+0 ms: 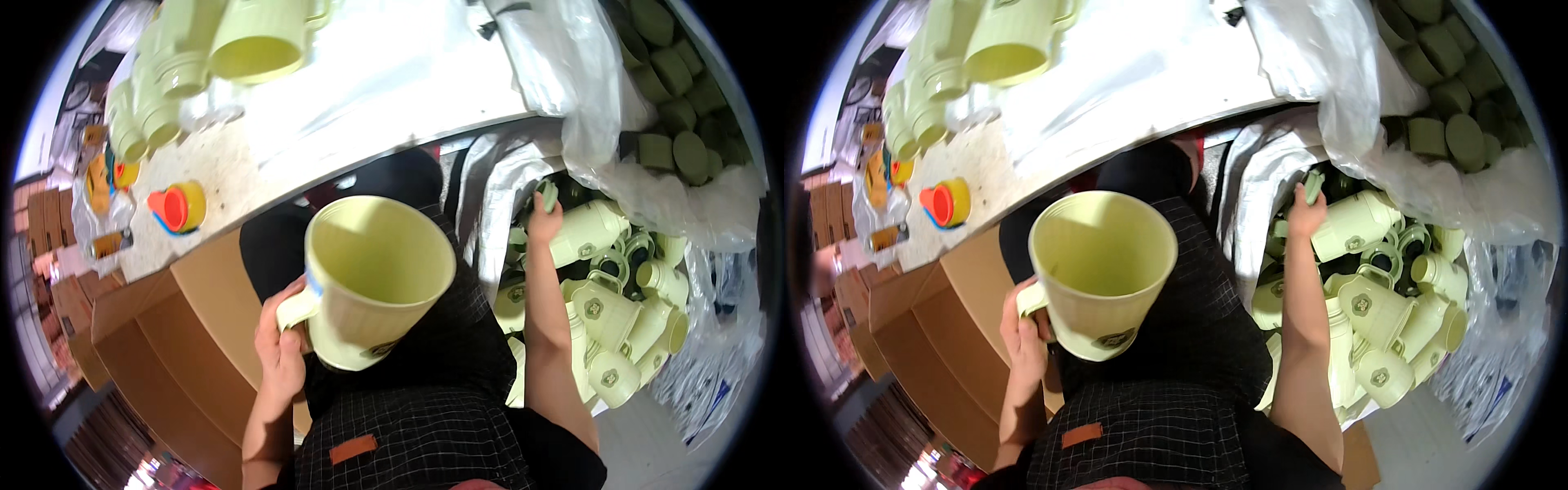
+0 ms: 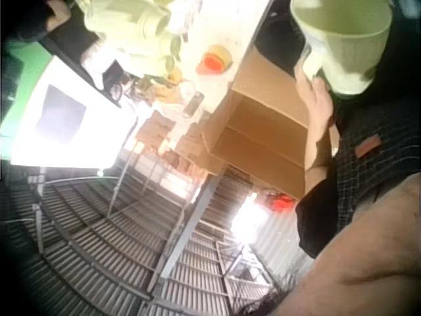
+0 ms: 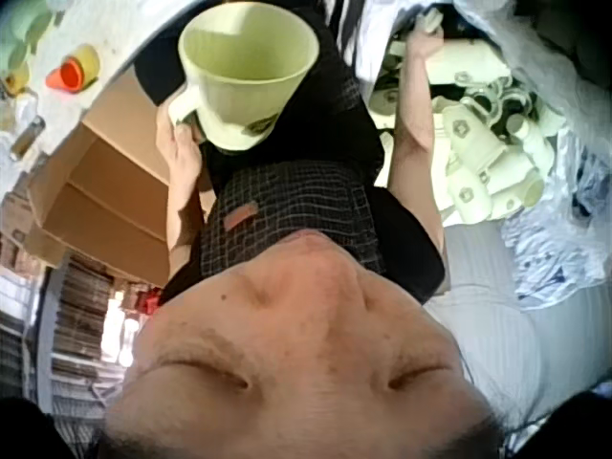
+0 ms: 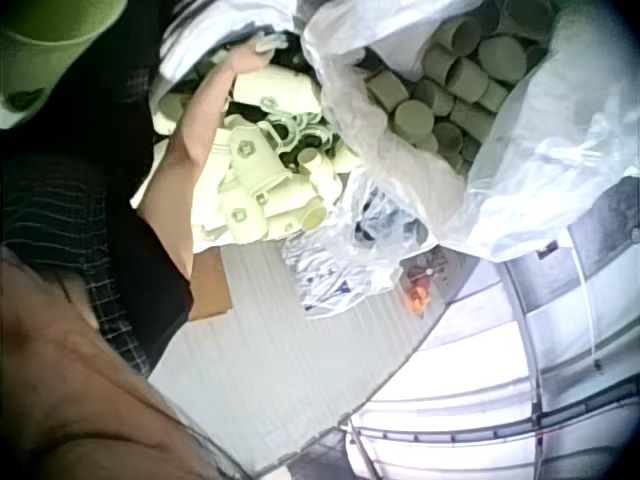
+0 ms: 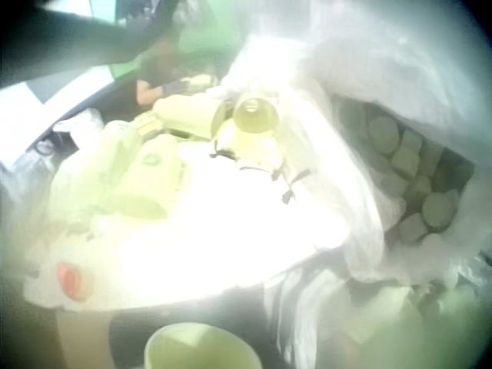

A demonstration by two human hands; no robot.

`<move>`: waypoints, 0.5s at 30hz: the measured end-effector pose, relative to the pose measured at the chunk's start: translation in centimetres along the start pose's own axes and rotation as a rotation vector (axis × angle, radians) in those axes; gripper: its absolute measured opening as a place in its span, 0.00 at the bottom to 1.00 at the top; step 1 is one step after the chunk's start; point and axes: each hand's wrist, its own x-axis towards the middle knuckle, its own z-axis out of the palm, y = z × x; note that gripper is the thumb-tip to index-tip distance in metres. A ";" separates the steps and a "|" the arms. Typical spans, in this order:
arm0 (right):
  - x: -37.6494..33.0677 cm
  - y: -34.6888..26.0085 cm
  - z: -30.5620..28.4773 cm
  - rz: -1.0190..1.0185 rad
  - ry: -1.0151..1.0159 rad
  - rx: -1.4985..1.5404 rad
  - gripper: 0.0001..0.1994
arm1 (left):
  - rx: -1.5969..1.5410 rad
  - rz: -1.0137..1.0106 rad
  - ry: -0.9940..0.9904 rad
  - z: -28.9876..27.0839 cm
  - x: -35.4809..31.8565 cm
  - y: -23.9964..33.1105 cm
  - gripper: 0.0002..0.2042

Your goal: The person places plastic jugs into a large plastic bag, inserts the filled bag into a cardboard box, and then continues placing more jugs into the bag within the box.

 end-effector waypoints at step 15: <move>-17.7 -25.5 -14.1 -1.268 -1.006 0.235 0.30 | -0.211 0.179 -0.206 -0.2 -2.6 -1.3 0.19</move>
